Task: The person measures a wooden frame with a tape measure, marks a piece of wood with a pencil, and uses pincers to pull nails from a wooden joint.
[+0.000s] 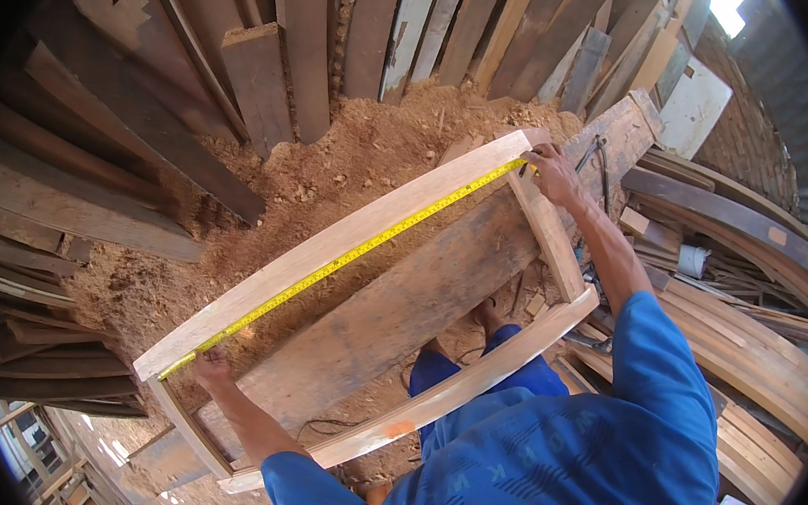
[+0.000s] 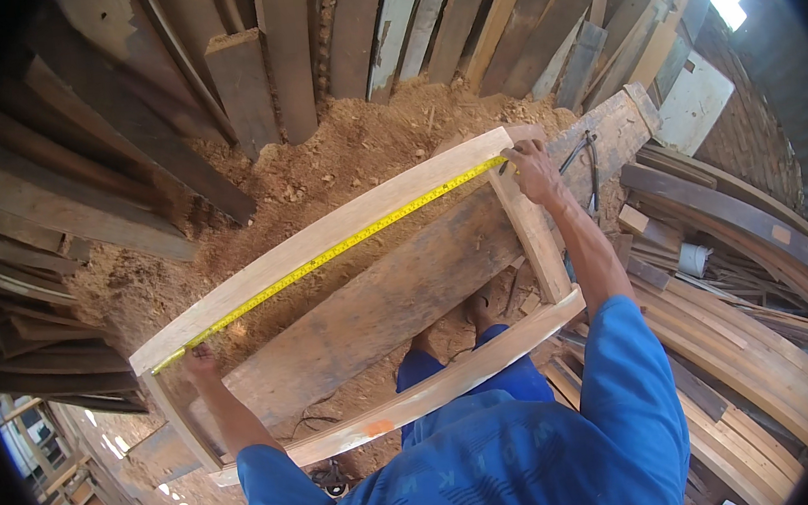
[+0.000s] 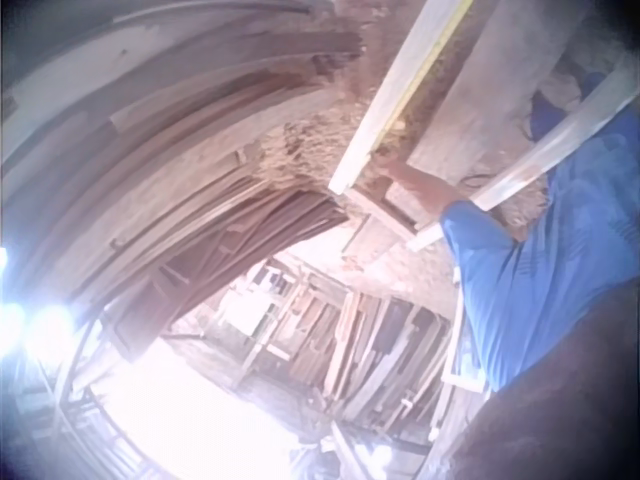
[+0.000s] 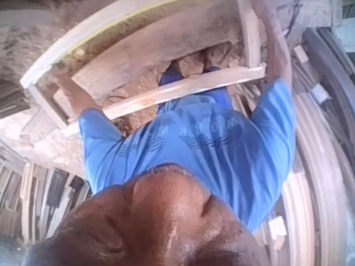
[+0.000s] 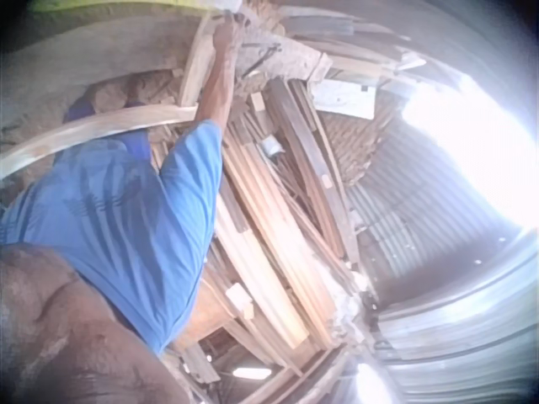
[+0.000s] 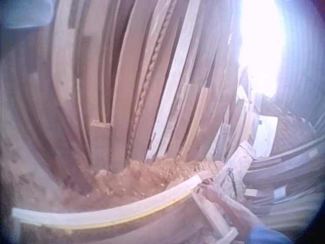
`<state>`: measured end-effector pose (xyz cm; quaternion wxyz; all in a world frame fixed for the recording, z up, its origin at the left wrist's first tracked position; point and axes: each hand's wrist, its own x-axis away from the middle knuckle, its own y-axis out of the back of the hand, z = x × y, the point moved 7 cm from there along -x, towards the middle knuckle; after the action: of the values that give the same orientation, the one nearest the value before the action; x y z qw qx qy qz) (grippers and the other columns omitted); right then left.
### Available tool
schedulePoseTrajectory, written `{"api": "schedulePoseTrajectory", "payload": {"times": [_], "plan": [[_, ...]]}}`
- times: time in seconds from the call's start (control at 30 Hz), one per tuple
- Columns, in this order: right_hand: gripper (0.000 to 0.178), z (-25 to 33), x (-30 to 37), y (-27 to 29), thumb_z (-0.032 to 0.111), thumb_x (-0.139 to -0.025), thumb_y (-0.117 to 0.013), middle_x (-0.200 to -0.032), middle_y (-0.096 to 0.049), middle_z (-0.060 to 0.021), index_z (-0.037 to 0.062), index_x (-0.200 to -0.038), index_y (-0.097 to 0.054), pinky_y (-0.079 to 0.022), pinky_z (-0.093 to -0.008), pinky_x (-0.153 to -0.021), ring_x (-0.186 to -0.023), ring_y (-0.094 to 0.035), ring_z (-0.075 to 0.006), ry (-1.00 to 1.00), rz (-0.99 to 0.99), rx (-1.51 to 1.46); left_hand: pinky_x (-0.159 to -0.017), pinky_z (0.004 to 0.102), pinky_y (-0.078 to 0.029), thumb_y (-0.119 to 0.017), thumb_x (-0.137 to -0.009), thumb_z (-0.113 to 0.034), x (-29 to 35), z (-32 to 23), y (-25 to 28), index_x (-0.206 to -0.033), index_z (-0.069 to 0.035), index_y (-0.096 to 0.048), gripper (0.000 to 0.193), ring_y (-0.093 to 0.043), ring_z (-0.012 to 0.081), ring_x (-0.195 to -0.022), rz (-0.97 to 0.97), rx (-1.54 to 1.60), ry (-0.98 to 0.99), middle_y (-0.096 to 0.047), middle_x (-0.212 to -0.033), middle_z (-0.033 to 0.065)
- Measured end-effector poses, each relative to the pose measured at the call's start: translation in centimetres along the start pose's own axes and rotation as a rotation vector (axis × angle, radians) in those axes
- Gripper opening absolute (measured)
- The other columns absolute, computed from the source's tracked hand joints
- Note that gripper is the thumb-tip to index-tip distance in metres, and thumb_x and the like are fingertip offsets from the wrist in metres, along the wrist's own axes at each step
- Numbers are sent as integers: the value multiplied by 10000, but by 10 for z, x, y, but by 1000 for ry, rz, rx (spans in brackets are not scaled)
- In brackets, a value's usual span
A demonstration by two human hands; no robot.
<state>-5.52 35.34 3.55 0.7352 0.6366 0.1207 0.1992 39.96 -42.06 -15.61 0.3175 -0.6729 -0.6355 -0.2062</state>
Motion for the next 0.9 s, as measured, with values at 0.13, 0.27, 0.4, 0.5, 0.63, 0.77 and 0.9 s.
{"api": "schedulePoseTrajectory", "payload": {"times": [0.13, 0.27, 0.4, 0.5, 0.63, 0.77, 0.9], "plan": [[496, 16, 6, 7, 14, -701, -662, -1177, -600, -168, 114, -1186, -649, -412, -450, -1022, -1166, -502, -394, -4, -8, -17, -583, 318, -531, -551, -983, -199, 3, -17, 8, -975, -65, -572, 136, -580, 183, -695, 27, -30, -78, -606, -838, 49], [467, 82, 39, 16, 60, -718, -655, -1169, -626, -205, 98, -1183, -643, -412, -484, -1011, -1122, -566, -386, 79, 196, -112, -577, 310, -516, -567, -971, -171, 62, 25, -6, -914, -88, -576, 101, -580, 168, -681, 184, 17, -16, -601, -817, 41], [345, 208, 104, -22, 199, -752, -698, -1014, -643, -261, 8, -1035, -655, -475, -475, -884, -986, -594, -443, 373, 463, -282, -773, 415, -502, -505, -960, -214, 169, 72, 52, -992, -77, -654, 205, -613, 232, -836, 385, -990, -645, -660, -899, 60], [404, 248, 163, -29, 232, -782, -714, -923, -665, -202, 57, -1141, -652, -500, -390, -767, -819, -616, -363, 291, 747, -577, -782, 404, -508, -546, -936, -153, 288, 169, 16, -947, -85, -655, 129, -617, 237, -852, 644, -1263, -757, -653, -881, 61], [390, 258, 212, -53, 193, -784, -717, -864, -664, -95, 2, -1116, -649, -487, -346, -743, -802, -606, -181, 298, 695, -804, -607, 299, -469, -561, -969, -240, 410, 166, 51, -840, -69, -607, 220, -549, 142, -625, 529, -450, 73, -559, -673, 6], [377, 282, 219, -53, 167, -789, -704, -866, -661, -58, -19, -1111, -647, -484, -325, -753, -819, -593, -154, 335, 904, -703, -585, 321, -442, -548, -945, -245, 453, 179, 178, -820, -46, -620, 246, -524, 158, -598, 188, -560, -56, -574, -676, 26], [360, 313, 217, -44, 155, -796, -698, -901, -668, -90, -7, -1115, -658, -487, -326, -764, -834, -615, -171, 418, 973, -527, -699, 382, -497, -555, -906, -293, 485, 212, 308, -977, 24, -646, 337, -655, 272, -781, -169, -870, -69, -676, -836, 180]]}}
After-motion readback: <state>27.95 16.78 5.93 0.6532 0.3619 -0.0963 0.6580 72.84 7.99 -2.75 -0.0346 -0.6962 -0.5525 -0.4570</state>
